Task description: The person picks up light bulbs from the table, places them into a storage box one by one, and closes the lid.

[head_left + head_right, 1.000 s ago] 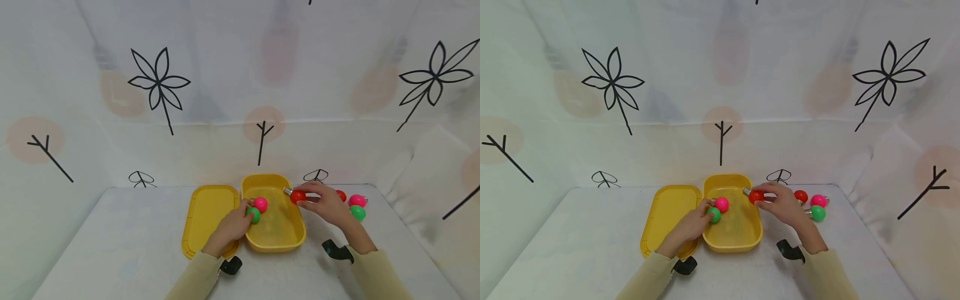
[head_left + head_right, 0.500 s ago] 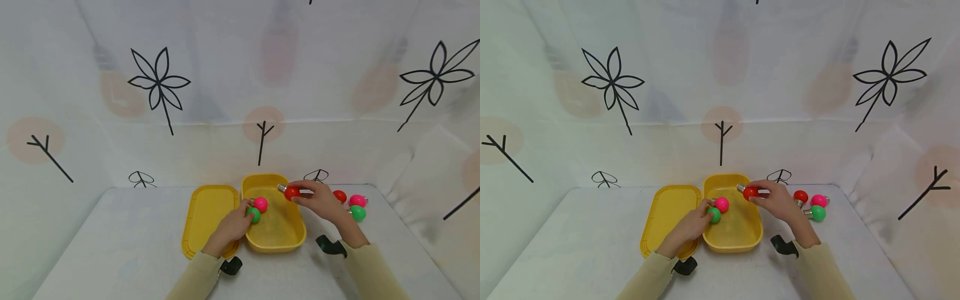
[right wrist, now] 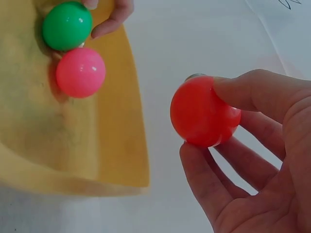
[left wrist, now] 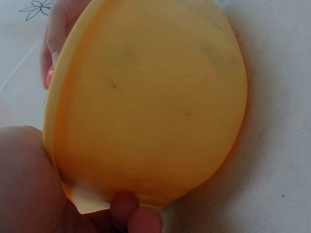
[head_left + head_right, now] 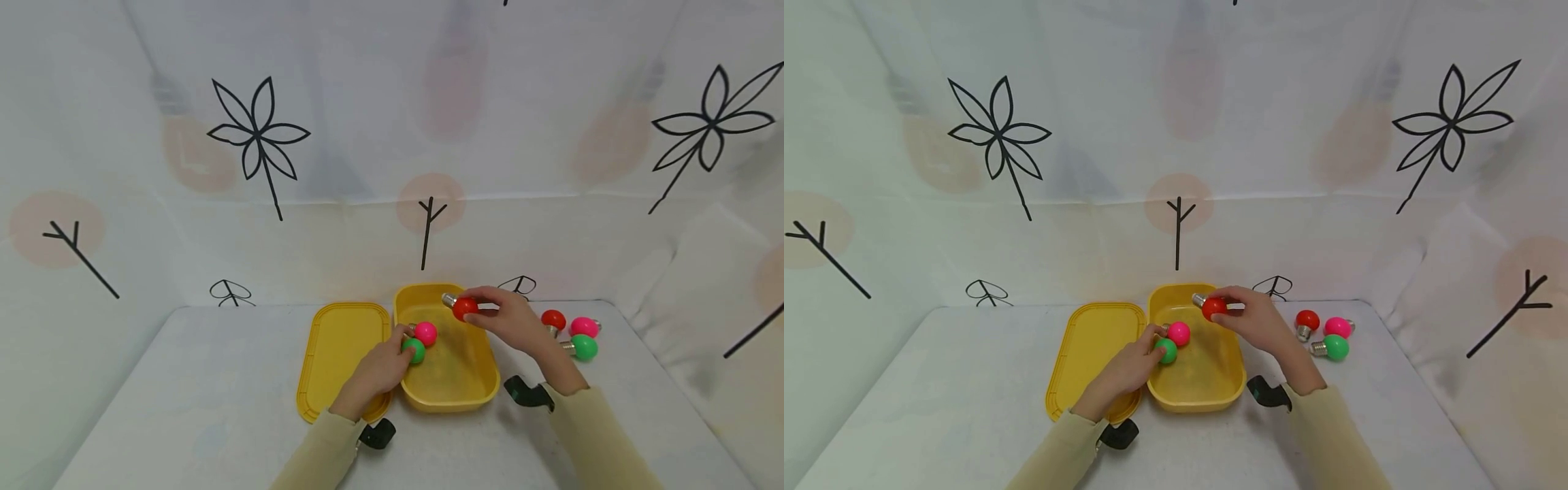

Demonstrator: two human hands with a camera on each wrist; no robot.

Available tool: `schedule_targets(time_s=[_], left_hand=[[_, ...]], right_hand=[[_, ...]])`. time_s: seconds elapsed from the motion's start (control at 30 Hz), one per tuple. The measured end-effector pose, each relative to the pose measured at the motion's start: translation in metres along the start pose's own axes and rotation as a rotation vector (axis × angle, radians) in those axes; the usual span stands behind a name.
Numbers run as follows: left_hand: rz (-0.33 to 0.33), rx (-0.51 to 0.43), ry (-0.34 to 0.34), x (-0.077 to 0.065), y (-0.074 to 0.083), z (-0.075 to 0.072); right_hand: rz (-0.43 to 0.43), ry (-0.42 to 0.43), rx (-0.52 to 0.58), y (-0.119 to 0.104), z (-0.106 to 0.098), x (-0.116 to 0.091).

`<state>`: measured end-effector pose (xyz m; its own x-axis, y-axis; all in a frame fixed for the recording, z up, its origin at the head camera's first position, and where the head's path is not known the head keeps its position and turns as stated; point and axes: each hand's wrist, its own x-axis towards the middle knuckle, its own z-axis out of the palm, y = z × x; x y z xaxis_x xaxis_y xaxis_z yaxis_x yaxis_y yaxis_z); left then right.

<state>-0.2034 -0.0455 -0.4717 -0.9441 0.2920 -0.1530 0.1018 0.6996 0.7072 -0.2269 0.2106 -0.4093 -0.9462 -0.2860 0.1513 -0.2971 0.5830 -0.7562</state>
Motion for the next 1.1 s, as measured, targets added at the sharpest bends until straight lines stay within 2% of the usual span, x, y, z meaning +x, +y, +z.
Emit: schedule_targets(time_s=[0.4, 0.83, 1.1], left_hand=[[0.000, -0.021, -0.012, -0.001, -0.001, -0.002], [0.004, -0.022, -0.019, 0.000, -0.001, -0.002], [0.001, -0.025, -0.028, 0.001, -0.002, -0.002]], right_hand=[[-0.028, -0.020, -0.013, -0.001, 0.011, 0.016], [0.030, -0.057, 0.048, 0.004, 0.024, 0.035], [0.044, -0.058, 0.045, 0.014, 0.031, 0.045]])
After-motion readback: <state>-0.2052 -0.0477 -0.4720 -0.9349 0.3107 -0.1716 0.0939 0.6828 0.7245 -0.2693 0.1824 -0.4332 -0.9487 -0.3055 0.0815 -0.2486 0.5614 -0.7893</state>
